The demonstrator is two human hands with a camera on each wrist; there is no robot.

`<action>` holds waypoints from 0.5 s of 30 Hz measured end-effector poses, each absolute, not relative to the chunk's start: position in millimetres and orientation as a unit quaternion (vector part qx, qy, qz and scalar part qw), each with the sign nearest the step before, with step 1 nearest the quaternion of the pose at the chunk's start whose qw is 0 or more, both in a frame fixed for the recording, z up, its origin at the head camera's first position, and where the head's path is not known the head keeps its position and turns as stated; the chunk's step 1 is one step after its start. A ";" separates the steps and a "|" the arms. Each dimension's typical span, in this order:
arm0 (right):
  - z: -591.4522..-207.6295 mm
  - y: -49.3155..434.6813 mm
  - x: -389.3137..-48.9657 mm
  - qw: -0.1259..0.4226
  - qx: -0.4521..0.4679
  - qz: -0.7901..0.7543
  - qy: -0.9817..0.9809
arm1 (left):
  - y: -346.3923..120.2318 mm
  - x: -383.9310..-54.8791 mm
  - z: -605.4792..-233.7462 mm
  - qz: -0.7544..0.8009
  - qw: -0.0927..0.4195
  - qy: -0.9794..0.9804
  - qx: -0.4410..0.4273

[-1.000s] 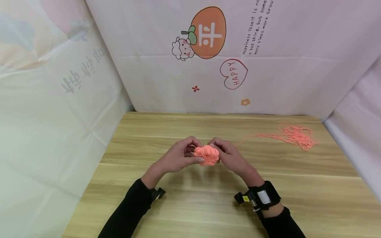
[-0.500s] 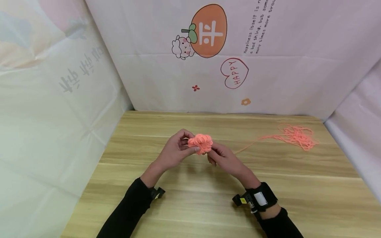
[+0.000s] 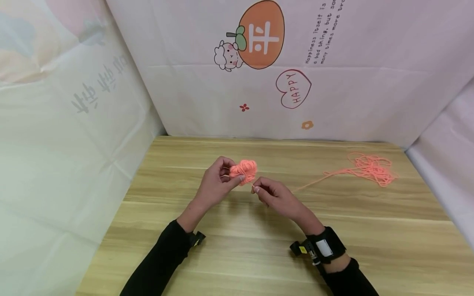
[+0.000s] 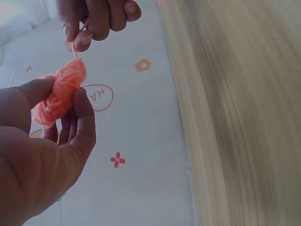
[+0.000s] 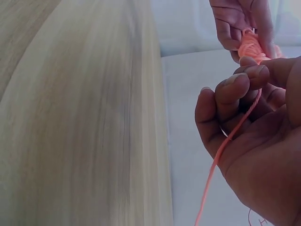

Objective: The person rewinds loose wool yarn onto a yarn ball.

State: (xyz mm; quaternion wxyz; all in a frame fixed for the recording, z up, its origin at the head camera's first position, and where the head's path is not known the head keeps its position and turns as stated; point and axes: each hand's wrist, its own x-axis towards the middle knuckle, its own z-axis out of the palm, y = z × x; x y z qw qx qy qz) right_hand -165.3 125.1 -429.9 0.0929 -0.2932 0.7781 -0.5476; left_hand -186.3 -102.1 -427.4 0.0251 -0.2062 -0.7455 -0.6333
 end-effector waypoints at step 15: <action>-425.6 124.3 -165.4 0.100 -0.294 -0.523 0.794 | -98.8 -188.7 -438.2 -0.521 0.028 -0.830 -0.197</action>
